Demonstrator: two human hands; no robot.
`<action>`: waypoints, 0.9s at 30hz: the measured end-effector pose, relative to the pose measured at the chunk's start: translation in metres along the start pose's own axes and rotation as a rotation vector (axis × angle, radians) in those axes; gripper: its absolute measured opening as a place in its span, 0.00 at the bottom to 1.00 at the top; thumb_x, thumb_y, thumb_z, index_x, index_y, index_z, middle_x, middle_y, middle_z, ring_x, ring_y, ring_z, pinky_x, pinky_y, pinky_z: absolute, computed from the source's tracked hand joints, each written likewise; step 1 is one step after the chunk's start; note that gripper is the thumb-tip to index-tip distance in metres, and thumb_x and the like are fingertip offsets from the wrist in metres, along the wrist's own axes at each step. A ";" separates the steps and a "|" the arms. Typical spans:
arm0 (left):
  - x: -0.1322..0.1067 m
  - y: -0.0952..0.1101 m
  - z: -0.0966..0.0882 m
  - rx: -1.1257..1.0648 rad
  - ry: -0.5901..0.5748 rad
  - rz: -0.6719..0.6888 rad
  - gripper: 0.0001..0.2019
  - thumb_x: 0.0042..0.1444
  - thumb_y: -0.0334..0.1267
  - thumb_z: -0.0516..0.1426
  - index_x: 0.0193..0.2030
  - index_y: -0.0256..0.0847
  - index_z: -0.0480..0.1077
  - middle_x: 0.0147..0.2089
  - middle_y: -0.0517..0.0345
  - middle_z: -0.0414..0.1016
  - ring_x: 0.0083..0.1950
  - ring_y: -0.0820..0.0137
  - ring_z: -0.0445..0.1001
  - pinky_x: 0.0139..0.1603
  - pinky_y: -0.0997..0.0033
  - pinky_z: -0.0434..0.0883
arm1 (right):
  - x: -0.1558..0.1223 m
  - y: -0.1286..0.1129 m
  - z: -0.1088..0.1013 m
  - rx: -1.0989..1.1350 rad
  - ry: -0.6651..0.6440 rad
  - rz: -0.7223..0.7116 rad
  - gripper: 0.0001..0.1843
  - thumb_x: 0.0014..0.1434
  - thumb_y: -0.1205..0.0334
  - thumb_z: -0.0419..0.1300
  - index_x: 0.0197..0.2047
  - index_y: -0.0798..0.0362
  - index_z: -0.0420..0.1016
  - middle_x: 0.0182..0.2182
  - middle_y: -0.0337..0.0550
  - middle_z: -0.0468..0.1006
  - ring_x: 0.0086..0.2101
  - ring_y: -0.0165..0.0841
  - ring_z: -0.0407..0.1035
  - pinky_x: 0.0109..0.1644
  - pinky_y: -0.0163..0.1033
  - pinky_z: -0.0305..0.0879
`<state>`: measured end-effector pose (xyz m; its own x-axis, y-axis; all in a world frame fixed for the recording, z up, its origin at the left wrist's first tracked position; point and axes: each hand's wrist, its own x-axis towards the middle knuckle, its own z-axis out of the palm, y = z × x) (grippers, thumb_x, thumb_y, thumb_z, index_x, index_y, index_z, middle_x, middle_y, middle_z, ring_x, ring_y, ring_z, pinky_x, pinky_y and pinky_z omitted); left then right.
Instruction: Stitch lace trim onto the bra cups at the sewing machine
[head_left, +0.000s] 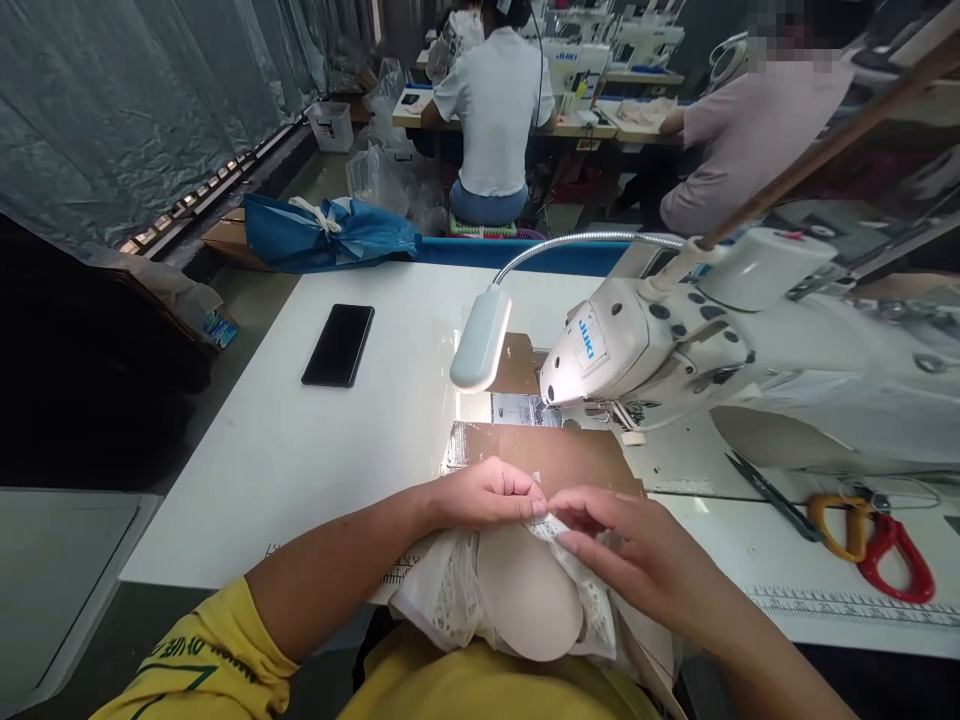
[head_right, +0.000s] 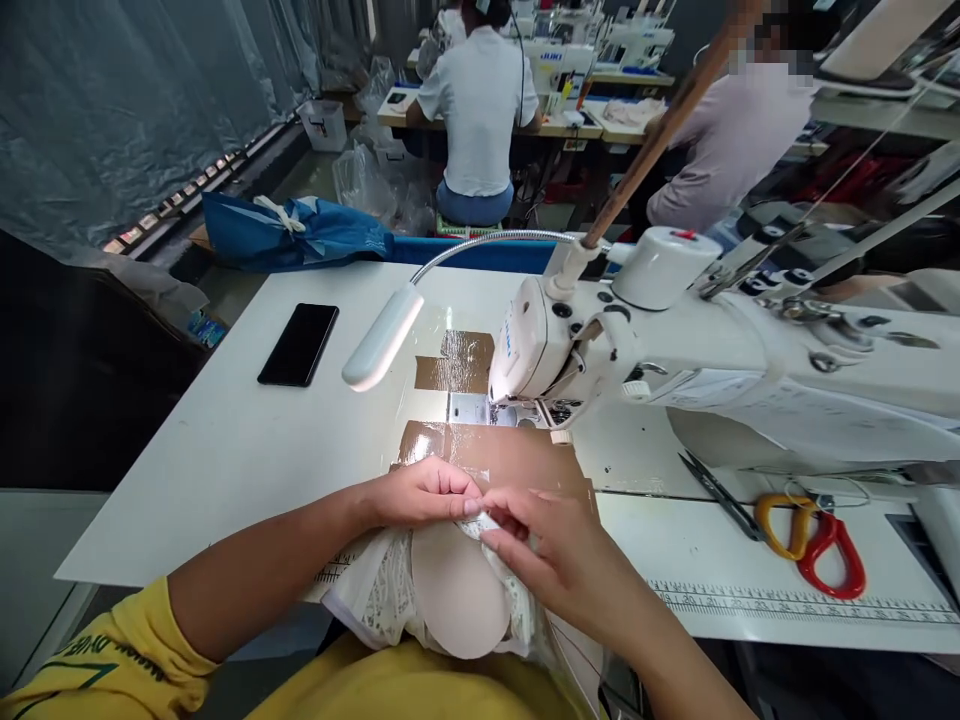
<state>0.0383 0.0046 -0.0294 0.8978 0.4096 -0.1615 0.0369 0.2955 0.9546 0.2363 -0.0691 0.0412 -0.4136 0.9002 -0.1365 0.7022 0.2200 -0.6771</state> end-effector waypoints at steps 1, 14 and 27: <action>0.000 -0.001 0.001 0.011 0.011 0.005 0.18 0.56 0.51 0.57 0.36 0.34 0.73 0.31 0.58 0.69 0.33 0.75 0.65 0.35 0.76 0.63 | 0.000 -0.003 0.003 -0.056 0.017 -0.009 0.07 0.63 0.61 0.54 0.41 0.48 0.72 0.33 0.38 0.77 0.32 0.31 0.70 0.32 0.34 0.62; -0.002 0.002 0.011 0.105 0.177 0.285 0.15 0.60 0.45 0.54 0.38 0.33 0.73 0.35 0.54 0.73 0.38 0.71 0.69 0.41 0.73 0.65 | 0.001 -0.033 0.022 -0.583 0.556 -0.623 0.11 0.58 0.75 0.52 0.40 0.54 0.71 0.36 0.44 0.80 0.43 0.36 0.72 0.54 0.49 0.65; -0.002 -0.002 0.023 0.180 0.464 0.331 0.14 0.61 0.43 0.52 0.41 0.36 0.75 0.36 0.54 0.74 0.39 0.69 0.69 0.42 0.72 0.65 | -0.060 -0.050 0.083 0.431 0.509 -0.003 0.13 0.66 0.54 0.46 0.31 0.48 0.58 0.20 0.35 0.61 0.22 0.29 0.56 0.25 0.33 0.56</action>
<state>0.0462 -0.0166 -0.0255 0.5905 0.8010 0.0984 -0.1026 -0.0464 0.9936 0.1776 -0.1649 0.0237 -0.0155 0.9882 0.1524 0.3631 0.1475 -0.9200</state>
